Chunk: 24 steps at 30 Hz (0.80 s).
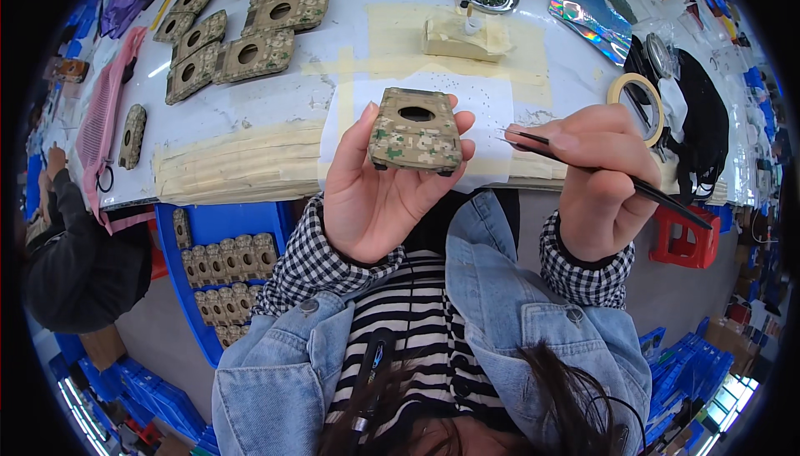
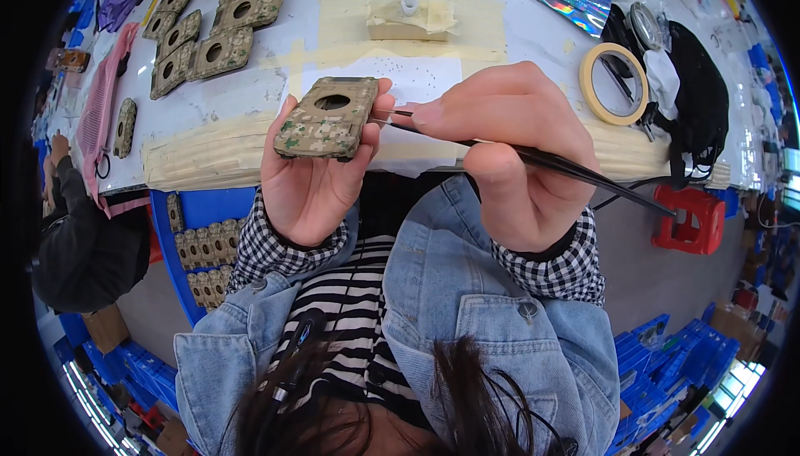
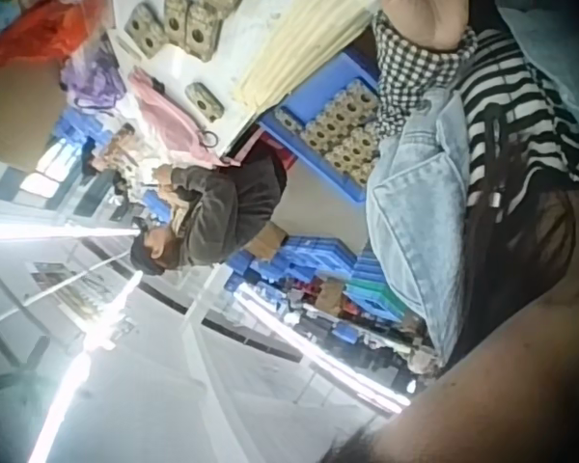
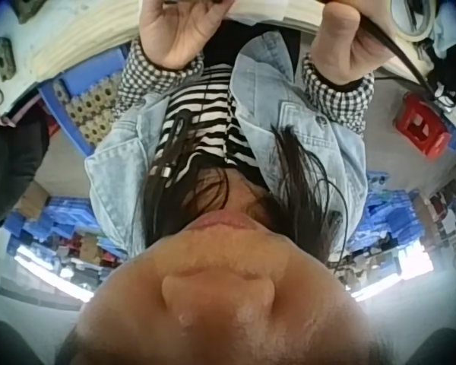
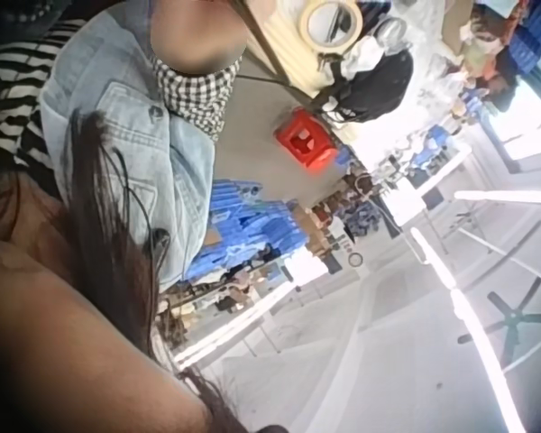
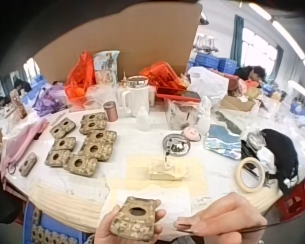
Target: Detailing camouflage patterns on plastic toy tank turret components using a small paintbrush.
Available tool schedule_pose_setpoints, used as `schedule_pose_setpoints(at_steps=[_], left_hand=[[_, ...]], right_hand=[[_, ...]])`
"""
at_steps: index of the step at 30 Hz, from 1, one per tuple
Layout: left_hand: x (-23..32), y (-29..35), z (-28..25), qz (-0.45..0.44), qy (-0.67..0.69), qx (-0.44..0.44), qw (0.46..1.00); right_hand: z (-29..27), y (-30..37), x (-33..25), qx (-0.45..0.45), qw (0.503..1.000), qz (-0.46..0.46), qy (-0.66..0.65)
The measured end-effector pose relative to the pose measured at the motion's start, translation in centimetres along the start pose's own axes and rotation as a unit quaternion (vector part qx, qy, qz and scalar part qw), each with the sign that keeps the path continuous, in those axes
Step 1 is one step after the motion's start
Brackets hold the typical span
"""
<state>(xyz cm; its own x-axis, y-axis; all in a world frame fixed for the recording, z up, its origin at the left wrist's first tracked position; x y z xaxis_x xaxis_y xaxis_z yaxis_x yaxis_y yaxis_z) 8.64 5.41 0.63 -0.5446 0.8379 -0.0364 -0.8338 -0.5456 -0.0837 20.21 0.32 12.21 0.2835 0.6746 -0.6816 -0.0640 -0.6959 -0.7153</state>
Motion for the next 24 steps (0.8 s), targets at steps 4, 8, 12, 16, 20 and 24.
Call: schedule_pose_setpoints(at_steps=[4,8,12,16,20,24], left_hand=[[-0.1,0.0,0.0,0.001,0.005,0.011,1.0],[0.0,-0.1,-0.1,0.003,0.003,0.016,1.0],[0.1,0.0,-0.3,0.006,0.004,0.023,1.0],[0.2,0.0,-0.3,0.008,0.008,0.029,1.0],[0.3,-0.1,-0.3,0.01,0.018,0.026,0.999],[0.5,-0.2,-0.4,0.006,0.032,0.018,0.999]], right_hand=[[-0.5,0.2,0.1,0.023,1.0,-0.007,0.009],[-0.4,0.2,0.4,0.015,1.0,-0.006,0.019],[0.0,0.4,1.1,0.015,0.999,0.035,-0.019],[0.1,-0.4,2.0,-0.007,0.994,0.069,0.082],[-0.8,-2.1,3.1,0.001,0.969,0.06,0.24],[-0.7,-4.5,4.4,0.006,0.924,-0.006,0.383]])
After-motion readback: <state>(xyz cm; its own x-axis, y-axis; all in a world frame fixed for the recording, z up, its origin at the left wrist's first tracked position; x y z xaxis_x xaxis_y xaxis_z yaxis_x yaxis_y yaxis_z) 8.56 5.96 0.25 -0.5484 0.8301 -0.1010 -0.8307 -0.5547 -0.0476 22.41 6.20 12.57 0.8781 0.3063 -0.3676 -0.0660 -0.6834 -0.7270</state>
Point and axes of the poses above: each hand's wrist, its own y-axis away from the middle knuckle, its own z-axis out of the palm, x = y × z, the point moved 10 cm from there along -y, towards the middle knuckle, and after that the axes turned 1 degree about -x, right-handed, at the moved point
